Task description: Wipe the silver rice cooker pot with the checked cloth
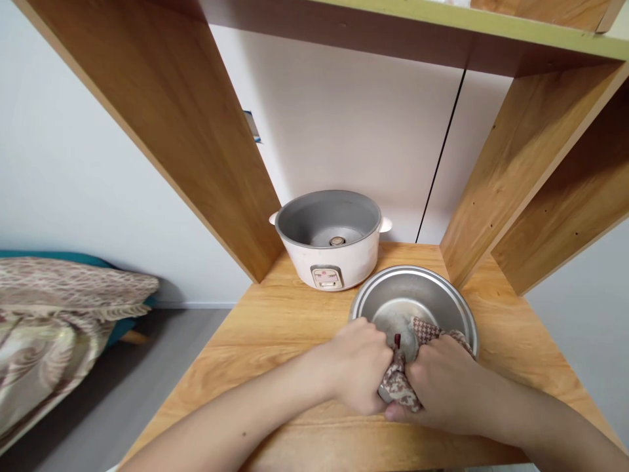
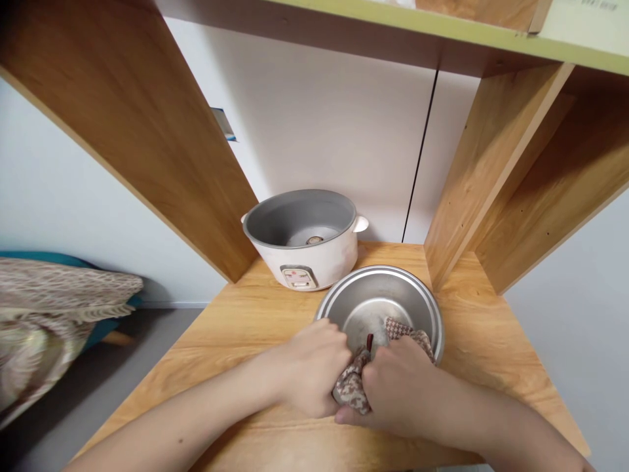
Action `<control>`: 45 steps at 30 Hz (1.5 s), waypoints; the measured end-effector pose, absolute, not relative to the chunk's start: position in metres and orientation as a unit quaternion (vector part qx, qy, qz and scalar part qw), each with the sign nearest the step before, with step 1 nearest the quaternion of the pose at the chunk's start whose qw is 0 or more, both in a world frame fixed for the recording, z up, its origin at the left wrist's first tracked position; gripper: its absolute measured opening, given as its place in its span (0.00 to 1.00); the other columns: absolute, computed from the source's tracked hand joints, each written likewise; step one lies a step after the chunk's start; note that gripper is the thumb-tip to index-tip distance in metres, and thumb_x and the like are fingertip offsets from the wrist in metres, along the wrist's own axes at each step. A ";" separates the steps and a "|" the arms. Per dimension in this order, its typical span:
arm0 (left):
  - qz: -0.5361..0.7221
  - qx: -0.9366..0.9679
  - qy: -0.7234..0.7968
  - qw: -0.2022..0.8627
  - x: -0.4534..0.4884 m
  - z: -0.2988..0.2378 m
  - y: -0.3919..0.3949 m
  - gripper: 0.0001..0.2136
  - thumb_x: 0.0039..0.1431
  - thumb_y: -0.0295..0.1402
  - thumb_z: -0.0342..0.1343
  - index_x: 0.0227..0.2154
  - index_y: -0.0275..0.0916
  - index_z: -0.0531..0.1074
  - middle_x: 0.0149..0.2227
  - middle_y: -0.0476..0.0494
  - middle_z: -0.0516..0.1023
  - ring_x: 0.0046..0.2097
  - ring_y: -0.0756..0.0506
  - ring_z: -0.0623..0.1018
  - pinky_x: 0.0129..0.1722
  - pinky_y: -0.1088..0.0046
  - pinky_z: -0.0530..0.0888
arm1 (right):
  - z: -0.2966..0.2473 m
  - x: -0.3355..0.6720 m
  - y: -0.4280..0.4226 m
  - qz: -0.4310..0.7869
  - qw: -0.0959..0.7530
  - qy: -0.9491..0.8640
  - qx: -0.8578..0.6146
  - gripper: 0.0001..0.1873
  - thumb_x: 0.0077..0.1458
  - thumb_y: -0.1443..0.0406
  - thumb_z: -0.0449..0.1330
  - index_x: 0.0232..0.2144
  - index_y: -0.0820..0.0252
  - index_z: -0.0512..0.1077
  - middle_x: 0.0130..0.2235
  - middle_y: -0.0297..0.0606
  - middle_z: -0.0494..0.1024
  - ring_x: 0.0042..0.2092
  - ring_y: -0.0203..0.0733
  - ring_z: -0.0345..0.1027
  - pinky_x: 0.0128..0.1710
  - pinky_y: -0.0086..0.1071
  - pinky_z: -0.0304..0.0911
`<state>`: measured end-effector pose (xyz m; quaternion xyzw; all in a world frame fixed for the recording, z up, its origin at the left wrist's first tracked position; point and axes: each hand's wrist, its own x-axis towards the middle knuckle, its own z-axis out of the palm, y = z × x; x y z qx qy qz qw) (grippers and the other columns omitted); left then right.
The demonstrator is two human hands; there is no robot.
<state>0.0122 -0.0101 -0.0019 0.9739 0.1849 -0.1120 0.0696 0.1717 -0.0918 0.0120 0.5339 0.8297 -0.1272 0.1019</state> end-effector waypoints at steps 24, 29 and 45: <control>-0.093 0.977 0.180 0.063 0.012 -0.004 -0.010 0.17 0.45 0.48 0.57 0.20 0.38 0.78 0.23 0.34 0.80 0.26 0.33 0.81 0.26 0.58 0.76 | 0.010 0.179 -0.083 -0.189 0.102 0.837 0.504 0.36 0.59 0.38 0.51 0.36 0.63 0.81 0.35 0.49 0.82 0.37 0.51 0.75 0.41 0.40 0.63; -0.091 0.976 0.183 0.068 0.011 -0.005 -0.010 0.15 0.44 0.46 0.58 0.19 0.39 0.77 0.23 0.36 0.80 0.26 0.34 0.81 0.26 0.59 0.76 | 0.013 0.175 -0.087 -0.133 0.111 0.846 0.504 0.35 0.60 0.39 0.51 0.33 0.62 0.81 0.30 0.48 0.81 0.33 0.51 0.75 0.39 0.41 0.63; -0.094 0.976 0.182 0.065 0.012 -0.005 -0.010 0.17 0.45 0.48 0.57 0.20 0.39 0.77 0.23 0.36 0.81 0.26 0.35 0.81 0.26 0.61 0.75 | 0.013 0.177 -0.084 -0.156 0.105 0.849 0.493 0.32 0.60 0.41 0.53 0.34 0.62 0.81 0.33 0.48 0.83 0.34 0.51 0.76 0.41 0.42 0.63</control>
